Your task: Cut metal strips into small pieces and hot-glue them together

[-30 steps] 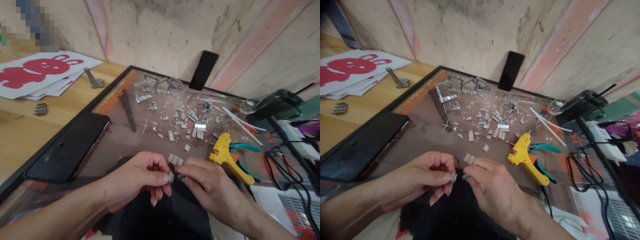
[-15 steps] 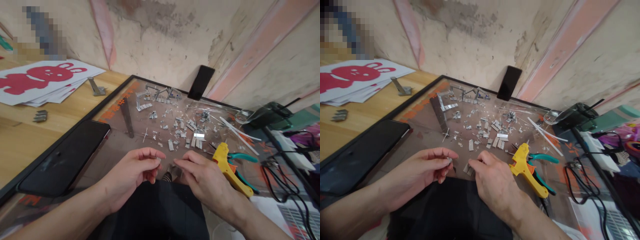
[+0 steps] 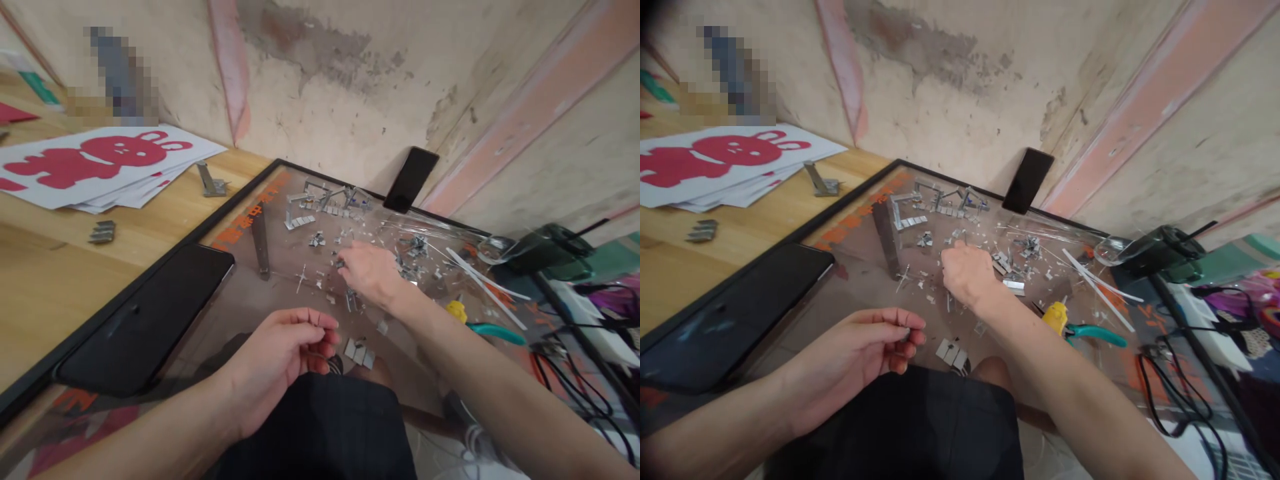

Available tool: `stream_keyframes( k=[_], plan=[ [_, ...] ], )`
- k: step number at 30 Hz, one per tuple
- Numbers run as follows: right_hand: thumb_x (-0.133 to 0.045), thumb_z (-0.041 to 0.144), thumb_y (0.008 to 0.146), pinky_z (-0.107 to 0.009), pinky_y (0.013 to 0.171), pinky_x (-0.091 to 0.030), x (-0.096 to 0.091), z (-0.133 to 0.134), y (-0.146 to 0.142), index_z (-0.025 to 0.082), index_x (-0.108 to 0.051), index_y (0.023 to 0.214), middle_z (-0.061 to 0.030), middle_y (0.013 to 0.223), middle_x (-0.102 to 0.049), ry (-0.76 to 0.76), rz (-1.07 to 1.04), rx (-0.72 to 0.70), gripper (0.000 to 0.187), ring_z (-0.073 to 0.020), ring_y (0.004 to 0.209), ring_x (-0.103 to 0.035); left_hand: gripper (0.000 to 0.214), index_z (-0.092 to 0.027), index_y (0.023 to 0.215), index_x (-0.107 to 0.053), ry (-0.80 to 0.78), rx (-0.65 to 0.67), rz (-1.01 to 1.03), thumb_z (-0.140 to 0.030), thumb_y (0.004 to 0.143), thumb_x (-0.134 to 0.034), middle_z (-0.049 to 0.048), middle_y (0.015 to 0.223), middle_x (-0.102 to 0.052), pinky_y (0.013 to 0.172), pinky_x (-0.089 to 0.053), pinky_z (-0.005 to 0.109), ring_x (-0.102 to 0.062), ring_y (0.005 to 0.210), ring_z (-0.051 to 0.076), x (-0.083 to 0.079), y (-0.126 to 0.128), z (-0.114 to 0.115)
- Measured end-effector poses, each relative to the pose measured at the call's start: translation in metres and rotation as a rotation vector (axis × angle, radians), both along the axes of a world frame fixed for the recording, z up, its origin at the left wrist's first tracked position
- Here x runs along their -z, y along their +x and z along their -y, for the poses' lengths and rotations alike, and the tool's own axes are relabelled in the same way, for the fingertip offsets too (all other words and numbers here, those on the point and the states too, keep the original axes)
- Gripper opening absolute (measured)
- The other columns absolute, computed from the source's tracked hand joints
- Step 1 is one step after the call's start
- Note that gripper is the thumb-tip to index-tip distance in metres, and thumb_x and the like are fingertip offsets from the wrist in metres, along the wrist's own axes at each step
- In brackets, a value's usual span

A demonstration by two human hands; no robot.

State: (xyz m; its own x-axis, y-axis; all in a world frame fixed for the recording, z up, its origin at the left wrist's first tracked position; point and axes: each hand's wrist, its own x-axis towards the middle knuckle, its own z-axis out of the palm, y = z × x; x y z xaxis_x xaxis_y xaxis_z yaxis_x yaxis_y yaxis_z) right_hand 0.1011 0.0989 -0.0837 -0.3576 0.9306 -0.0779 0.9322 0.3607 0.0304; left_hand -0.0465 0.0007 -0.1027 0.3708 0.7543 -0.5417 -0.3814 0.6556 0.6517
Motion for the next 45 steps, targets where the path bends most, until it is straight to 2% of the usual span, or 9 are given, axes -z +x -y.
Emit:
stream_keyframes(
  k=[3,7,12,15,19,26,33,40,45],
  plan=[
    [-0.053,0.02,0.077,-0.036,0.069,-0.044,0.003,-0.009,0.0,0.016,-0.069,0.085,-0.012,0.092,-0.067,-0.077,-0.082,0.008,0.018,-0.0268,0.087,-0.06,0.014,-0.009,0.074,-0.063,-0.02,-0.028,0.028,-0.007,0.076,-0.049,0.0057,0.07,-0.061,0.054,-0.043,0.021,-0.054,0.058,0.01,-0.001,0.001,0.001],
    [-0.048,0.024,0.083,-0.022,0.056,-0.044,-0.001,-0.007,0.007,0.018,-0.068,0.087,-0.0025,0.077,-0.07,-0.273,-0.268,-0.021,0.021,-0.0126,0.066,-0.061,0.017,-0.008,0.079,-0.062,-0.087,-0.107,0.035,-0.008,0.08,-0.045,0.0074,0.07,-0.062,0.054,-0.044,0.022,-0.055,0.059,0.011,-0.004,0.002,0.0],
    [-0.056,0.027,0.078,-0.015,0.037,-0.031,-0.006,0.007,0.012,0.015,-0.065,0.081,0.0003,0.064,-0.064,-0.759,-0.874,0.134,0.015,-0.004,0.044,-0.048,0.021,-0.006,0.087,-0.061,-0.081,-0.142,0.069,-0.009,0.084,-0.041,0.0106,0.077,-0.064,0.059,-0.046,0.023,-0.058,0.065,0.013,-0.005,0.001,-0.001],
    [-0.063,0.028,0.073,-0.015,0.035,-0.027,-0.009,0.014,0.011,0.014,-0.065,0.072,0.0019,0.06,-0.061,-0.889,-1.03,0.19,0.014,-0.003,0.043,-0.046,0.021,-0.006,0.088,-0.062,-0.065,-0.161,0.093,-0.011,0.084,-0.041,0.0123,0.081,-0.065,0.062,-0.047,0.024,-0.059,0.068,0.014,-0.004,0.0,-0.001],
    [-0.065,0.03,0.072,-0.015,0.037,-0.027,-0.012,0.021,0.007,0.014,-0.066,0.067,0.0031,0.057,-0.059,-0.913,-1.024,0.131,0.017,-0.003,0.045,-0.044,0.021,-0.007,0.085,-0.063,-0.024,-0.16,0.151,-0.013,0.084,-0.043,0.0115,0.082,-0.065,0.063,-0.047,0.024,-0.059,0.069,0.014,-0.003,-0.001,-0.001],
    [-0.069,0.028,0.069,-0.016,0.042,-0.031,-0.014,0.023,0.006,0.016,-0.065,0.071,0.0059,0.056,-0.058,-0.942,-0.98,0.091,0.013,-0.0029,0.046,-0.044,0.018,-0.008,0.076,-0.062,-0.003,-0.159,0.175,-0.015,0.085,-0.048,0.0079,0.075,-0.063,0.061,-0.046,0.022,-0.057,0.065,0.011,0.0,-0.001,-0.001],
    [-0.061,0.024,0.073,-0.018,0.038,-0.027,-0.013,0.004,0.012,0.016,-0.062,0.068,0.0055,0.051,-0.051,-0.592,-0.906,0.207,0.01,-0.004,0.042,-0.041,0.014,-0.011,0.066,-0.058,-0.055,-0.186,0.149,-0.01,0.08,-0.055,0.0041,0.066,-0.062,0.053,-0.042,0.018,-0.051,0.053,0.007,0.0,0.001,0.0],
    [-0.063,0.033,0.074,-0.018,0.045,-0.036,-0.023,0.029,0.007,0.016,-0.062,0.071,0.0046,0.058,-0.054,-0.816,-0.833,0.054,0.017,-0.0051,0.049,-0.045,0.01,-0.013,0.066,-0.059,0.04,-0.192,0.123,-0.017,0.074,-0.063,-0.0009,0.061,-0.056,0.056,-0.039,0.018,-0.048,0.056,0.006,0.003,0.0,0.002],
    [-0.063,0.03,0.073,-0.02,0.047,-0.035,-0.028,0.048,0.005,0.016,-0.06,0.071,0.0048,0.059,-0.052,-0.801,-0.77,0.042,0.014,-0.0064,0.052,-0.045,0.01,-0.014,0.073,-0.061,0.121,-0.223,0.09,-0.017,0.066,-0.068,-0.0016,0.064,-0.055,0.057,-0.039,0.021,-0.047,0.056,0.008,0.002,0.001,0.003]
  ],
)
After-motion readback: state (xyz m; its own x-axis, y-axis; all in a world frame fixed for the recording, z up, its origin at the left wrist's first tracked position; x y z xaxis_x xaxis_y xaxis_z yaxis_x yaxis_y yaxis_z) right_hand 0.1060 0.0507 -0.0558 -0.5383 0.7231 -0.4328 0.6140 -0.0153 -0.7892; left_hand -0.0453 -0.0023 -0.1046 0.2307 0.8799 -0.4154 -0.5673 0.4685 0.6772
